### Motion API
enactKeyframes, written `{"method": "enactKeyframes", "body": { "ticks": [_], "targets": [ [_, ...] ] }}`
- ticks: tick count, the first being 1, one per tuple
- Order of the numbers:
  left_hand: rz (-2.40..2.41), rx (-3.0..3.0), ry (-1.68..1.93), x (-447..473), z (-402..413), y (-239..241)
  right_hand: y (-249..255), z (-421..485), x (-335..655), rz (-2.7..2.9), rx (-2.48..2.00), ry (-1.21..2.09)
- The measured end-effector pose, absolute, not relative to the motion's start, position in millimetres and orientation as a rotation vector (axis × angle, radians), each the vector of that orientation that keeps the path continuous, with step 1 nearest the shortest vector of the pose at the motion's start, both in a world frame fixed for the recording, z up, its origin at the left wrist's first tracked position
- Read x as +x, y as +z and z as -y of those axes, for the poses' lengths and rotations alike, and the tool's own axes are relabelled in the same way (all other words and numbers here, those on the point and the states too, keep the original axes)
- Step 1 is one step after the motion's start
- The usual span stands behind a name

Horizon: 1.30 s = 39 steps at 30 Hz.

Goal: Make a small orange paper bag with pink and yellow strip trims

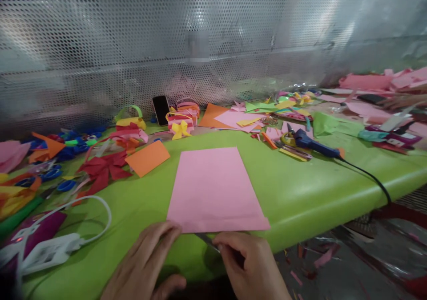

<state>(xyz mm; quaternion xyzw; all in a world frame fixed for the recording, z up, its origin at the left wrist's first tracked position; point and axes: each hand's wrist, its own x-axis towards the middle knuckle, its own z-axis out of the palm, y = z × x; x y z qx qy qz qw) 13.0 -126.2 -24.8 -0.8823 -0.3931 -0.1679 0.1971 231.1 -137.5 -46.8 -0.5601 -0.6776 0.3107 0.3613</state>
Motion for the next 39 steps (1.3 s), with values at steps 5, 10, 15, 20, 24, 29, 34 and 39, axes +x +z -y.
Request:
{"method": "enactKeyframes", "body": {
  "ticks": [5, 10, 15, 20, 24, 29, 34, 39],
  "targets": [
    [1.170, -2.580, -0.434, 4.1, 124.6, -22.6, -45.1, 136.8, 229.2, 1.791, -1.444, 0.764],
    [1.209, -2.649, -0.499, 5.3, 122.7, -21.7, -44.3, 137.5, 215.6, 1.825, -1.408, 0.757],
    [1.330, -2.715, -0.569, 3.3, 125.6, -21.2, -41.5, 135.2, 200.2, 1.847, -1.362, 0.799],
    [1.369, -2.776, -0.609, -0.6, 122.1, -18.6, -41.3, 133.4, 194.6, 1.874, -1.383, 0.803],
    [1.545, -2.938, -0.456, 3.1, 107.6, -5.0, -41.8, 132.3, 196.1, 1.893, -1.400, 0.721],
    [1.640, -3.094, -0.197, 8.2, 80.8, 12.9, -38.4, 132.5, 197.9, 1.964, -1.421, 0.701],
    [1.629, -3.249, -0.323, -0.3, 64.7, 7.0, -38.2, 136.2, 194.0, 2.020, -1.436, 0.639],
    [1.577, -3.267, -0.348, -5.3, 62.9, 3.2, -36.1, 134.9, 186.1, 2.061, -1.423, 0.634]
  ]
}}
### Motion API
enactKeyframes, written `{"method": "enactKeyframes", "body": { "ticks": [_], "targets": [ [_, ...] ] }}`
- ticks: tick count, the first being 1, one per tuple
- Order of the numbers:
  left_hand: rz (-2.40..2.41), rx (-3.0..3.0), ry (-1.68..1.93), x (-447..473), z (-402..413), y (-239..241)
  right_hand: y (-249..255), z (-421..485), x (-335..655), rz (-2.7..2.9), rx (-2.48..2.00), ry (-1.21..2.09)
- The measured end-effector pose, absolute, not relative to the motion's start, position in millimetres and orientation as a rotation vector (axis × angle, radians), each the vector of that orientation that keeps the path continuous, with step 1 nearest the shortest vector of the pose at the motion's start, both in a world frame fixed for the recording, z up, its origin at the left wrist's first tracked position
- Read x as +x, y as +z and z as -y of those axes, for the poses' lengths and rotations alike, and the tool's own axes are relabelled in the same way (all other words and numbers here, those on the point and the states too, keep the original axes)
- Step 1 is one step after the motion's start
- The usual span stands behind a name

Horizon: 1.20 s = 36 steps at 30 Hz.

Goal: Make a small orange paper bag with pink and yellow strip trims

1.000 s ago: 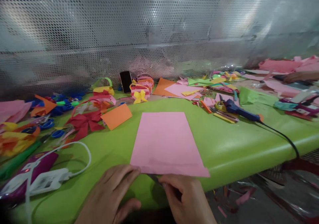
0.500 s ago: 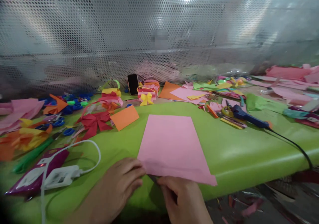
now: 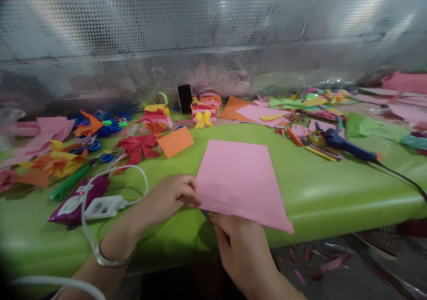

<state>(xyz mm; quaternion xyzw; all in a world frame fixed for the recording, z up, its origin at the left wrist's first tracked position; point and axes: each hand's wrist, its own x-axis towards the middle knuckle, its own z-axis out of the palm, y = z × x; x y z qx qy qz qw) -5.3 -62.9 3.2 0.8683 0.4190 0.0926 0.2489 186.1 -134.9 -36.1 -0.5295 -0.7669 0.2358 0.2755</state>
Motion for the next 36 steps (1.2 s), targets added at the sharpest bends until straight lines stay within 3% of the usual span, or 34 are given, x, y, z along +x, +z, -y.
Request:
{"method": "enactKeyframes", "body": {
  "ticks": [14, 23, 25, 28, 32, 34, 36],
  "targets": [
    [-1.130, 2.483, 0.181, -2.2, 56.1, 4.5, -27.9, 122.6, 166.3, 2.066, -1.342, 0.769],
    [-1.129, 2.424, 0.019, 5.2, 49.0, 19.3, 7.7, 130.2, 203.9, 1.972, -1.263, 1.196],
    [-1.190, 2.406, -0.019, 7.3, 54.1, 23.9, 14.4, 122.5, 240.9, 1.757, -1.371, 1.084],
    [-1.275, 2.456, 0.001, 12.1, 63.9, 28.0, 7.4, 103.0, 295.0, 1.501, -1.553, 0.661],
    [-1.395, 2.502, -0.029, 21.4, 72.7, 28.1, -20.8, 88.8, 318.8, 1.728, -1.770, -0.040],
    [-1.439, 2.497, -0.076, 25.5, 74.2, 27.8, -29.4, 92.9, 304.3, 1.869, -1.674, -0.092],
    [-1.473, 2.486, -0.063, 28.2, 74.7, 28.0, -30.3, 100.5, 280.7, 2.108, -1.475, 0.120]
  ]
}}
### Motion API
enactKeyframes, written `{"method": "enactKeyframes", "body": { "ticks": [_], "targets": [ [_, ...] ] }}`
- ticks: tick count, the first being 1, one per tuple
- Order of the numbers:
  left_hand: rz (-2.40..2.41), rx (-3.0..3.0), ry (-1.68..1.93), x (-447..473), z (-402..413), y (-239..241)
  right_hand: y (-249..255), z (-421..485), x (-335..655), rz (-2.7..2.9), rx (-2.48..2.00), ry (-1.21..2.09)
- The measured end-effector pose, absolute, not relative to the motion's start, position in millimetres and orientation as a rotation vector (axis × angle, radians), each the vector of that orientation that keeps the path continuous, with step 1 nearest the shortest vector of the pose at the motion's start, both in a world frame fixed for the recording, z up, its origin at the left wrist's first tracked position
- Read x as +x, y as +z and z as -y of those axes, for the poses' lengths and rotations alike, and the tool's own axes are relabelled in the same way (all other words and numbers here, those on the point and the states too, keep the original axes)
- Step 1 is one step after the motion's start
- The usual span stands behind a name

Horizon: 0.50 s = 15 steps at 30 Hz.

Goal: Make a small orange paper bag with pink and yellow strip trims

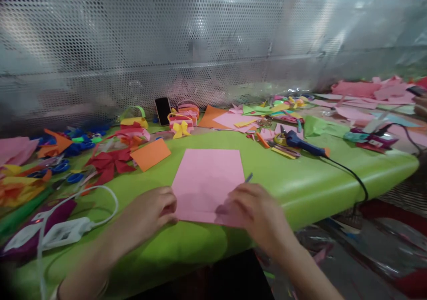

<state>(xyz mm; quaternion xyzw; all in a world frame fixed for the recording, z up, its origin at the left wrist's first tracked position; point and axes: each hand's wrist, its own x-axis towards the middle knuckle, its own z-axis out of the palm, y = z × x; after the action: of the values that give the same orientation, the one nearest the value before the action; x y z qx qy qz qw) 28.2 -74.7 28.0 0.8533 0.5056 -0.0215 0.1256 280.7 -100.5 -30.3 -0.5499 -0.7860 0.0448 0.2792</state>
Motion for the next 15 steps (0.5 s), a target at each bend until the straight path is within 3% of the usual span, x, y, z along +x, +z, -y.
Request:
{"method": "enactKeyframes", "body": {
  "ticks": [8, 15],
  "targets": [
    [-1.496, 2.284, -0.096, 32.6, 77.0, 33.1, -12.6, 100.4, 247.6, 2.299, -1.439, 0.521],
    [-1.558, 2.191, -0.062, 32.6, 72.4, 26.4, -18.7, 107.2, 269.8, 2.396, -1.468, 0.399]
  ]
}}
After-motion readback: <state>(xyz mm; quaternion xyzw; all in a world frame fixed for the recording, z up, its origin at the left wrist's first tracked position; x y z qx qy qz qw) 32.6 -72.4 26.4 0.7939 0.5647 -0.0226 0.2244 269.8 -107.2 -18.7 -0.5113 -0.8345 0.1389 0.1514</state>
